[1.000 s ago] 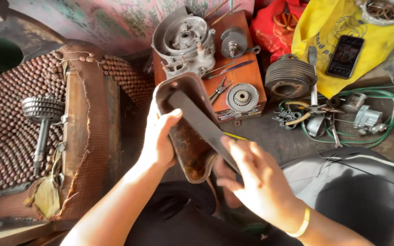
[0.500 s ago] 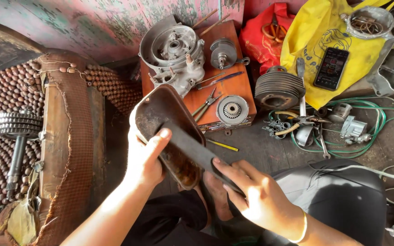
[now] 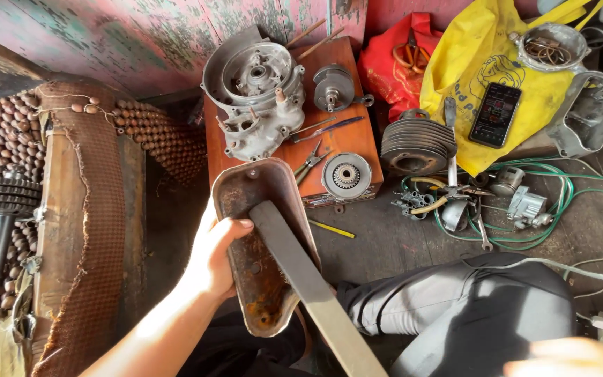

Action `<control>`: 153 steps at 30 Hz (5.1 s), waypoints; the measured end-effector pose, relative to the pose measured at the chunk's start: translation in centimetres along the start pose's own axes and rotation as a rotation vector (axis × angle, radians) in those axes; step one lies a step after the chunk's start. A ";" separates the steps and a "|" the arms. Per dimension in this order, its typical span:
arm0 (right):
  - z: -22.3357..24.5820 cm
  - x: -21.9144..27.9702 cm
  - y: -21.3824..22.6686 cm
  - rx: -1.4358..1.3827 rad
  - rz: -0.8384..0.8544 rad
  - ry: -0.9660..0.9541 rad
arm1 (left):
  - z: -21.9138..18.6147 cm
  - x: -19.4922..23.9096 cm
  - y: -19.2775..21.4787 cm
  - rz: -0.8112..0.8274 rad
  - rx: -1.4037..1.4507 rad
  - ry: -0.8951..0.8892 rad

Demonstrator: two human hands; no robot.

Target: Cleaning and resurfacing a motorcycle brake shoe using a wire brush and a metal file

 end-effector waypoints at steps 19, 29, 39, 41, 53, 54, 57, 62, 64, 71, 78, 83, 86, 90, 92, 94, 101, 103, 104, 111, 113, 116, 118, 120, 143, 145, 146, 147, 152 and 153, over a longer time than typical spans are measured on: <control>-44.2 -15.0 -3.2 0.445 0.078 -0.409 | 0.1 -2.1 4.4 0.119 -0.025 0.133; -48.0 -13.4 -4.8 0.665 0.183 -0.494 | -1.3 -1.9 4.4 -0.100 -0.051 0.250; -50.6 -13.4 -5.5 0.754 0.200 -0.529 | -2.8 -1.8 3.1 -0.122 -0.112 0.284; -50.0 -13.4 -5.4 0.729 0.175 -0.513 | -2.7 -1.8 3.0 -0.102 -0.100 0.276; -48.3 -14.1 -5.7 0.695 0.004 -0.519 | -1.2 -2.6 3.7 0.068 -0.081 0.180; -48.5 -14.4 -5.9 0.733 -0.050 -0.479 | -1.2 -2.8 3.6 0.105 -0.087 0.155; -48.0 -15.8 -7.2 0.752 -0.074 -0.588 | -1.4 -2.7 3.0 0.102 -0.107 0.166; -48.9 -17.4 -9.0 0.835 -0.078 -0.697 | -1.2 -2.8 3.0 0.159 -0.026 0.117; -48.4 -17.4 -8.8 0.833 -0.095 -0.718 | -0.6 -2.9 3.9 0.158 -0.027 0.116; -46.1 -16.5 -7.4 0.735 0.198 -0.852 | -1.2 -2.9 3.2 0.049 -0.056 0.239; -48.8 -21.3 -7.4 0.739 0.321 -0.854 | 35.3 2.8 3.3 -0.231 -0.554 -0.477; -50.1 -21.4 -7.6 0.801 0.378 -0.839 | 34.5 3.0 3.1 -0.226 -0.518 -0.509; -48.9 -20.4 -7.2 0.762 0.362 -0.800 | 34.6 3.0 3.0 -0.219 -0.504 -0.506; -49.5 -18.1 -6.7 0.610 0.339 -0.658 | 34.6 2.9 3.0 -0.245 -0.626 -0.571; -48.9 -16.9 -6.1 0.569 0.322 -0.646 | 39.5 1.8 5.3 -0.356 -0.185 -0.222; -48.4 -16.2 -5.7 0.525 0.302 -0.630 | 44.0 1.7 6.1 -0.448 0.253 0.132; -48.2 -15.0 -5.5 0.419 0.288 -0.592 | 41.1 1.9 5.2 -0.227 -0.434 -0.403; -48.6 -14.8 -5.7 0.420 0.289 -0.589 | 41.6 1.9 5.4 -0.221 -0.471 -0.404; -48.6 -14.7 -5.9 0.432 0.290 -0.534 | 42.7 1.8 5.9 -0.218 -0.424 -0.393; -47.8 -15.0 -6.7 0.461 0.334 -0.493 | 46.1 0.8 7.3 -0.338 0.042 -0.028; -48.0 -14.9 -6.7 0.456 0.342 -0.511 | 46.0 0.7 7.3 -0.388 0.111 0.049; -48.3 -14.9 -6.7 0.475 0.372 -0.536 | 45.8 1.0 7.2 -0.353 0.014 -0.033; -48.3 -14.8 -6.7 0.500 0.394 -0.546 | 44.8 1.2 6.8 -0.265 -0.153 -0.189; -48.1 -14.7 -6.6 0.493 0.390 -0.553 | 44.6 1.3 6.8 -0.278 -0.110 -0.166; -47.2 -14.9 -6.3 0.498 0.401 -0.581 | 40.1 2.3 4.7 -0.212 -0.492 -0.507; -48.2 -14.7 -6.1 0.530 0.414 -0.566 | 40.2 1.9 4.8 -0.212 -0.452 -0.491; -48.9 -14.6 -5.6 0.525 0.355 -0.582 | 41.8 1.4 5.9 -0.322 -0.112 -0.209; -49.6 -14.4 -5.1 0.519 0.295 -0.598 | 43.6 1.2 6.2 -0.421 0.228 0.077; -49.7 -14.3 -5.2 0.490 0.292 -0.575 | 44.1 1.2 6.7 -0.262 -0.165 -0.233; -49.6 -14.4 -5.2 0.480 0.293 -0.571 | 45.3 1.0 7.1 -0.321 0.051 -0.093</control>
Point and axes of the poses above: each hand's wrist, its own x-axis away from the middle knuckle, its own y-axis out of the back of the hand, z = x × y, the point moved 6 cm from there along -x, towards the middle knuckle, and after that the axes turned 7 degrees about -y, right-handed, at the moved point
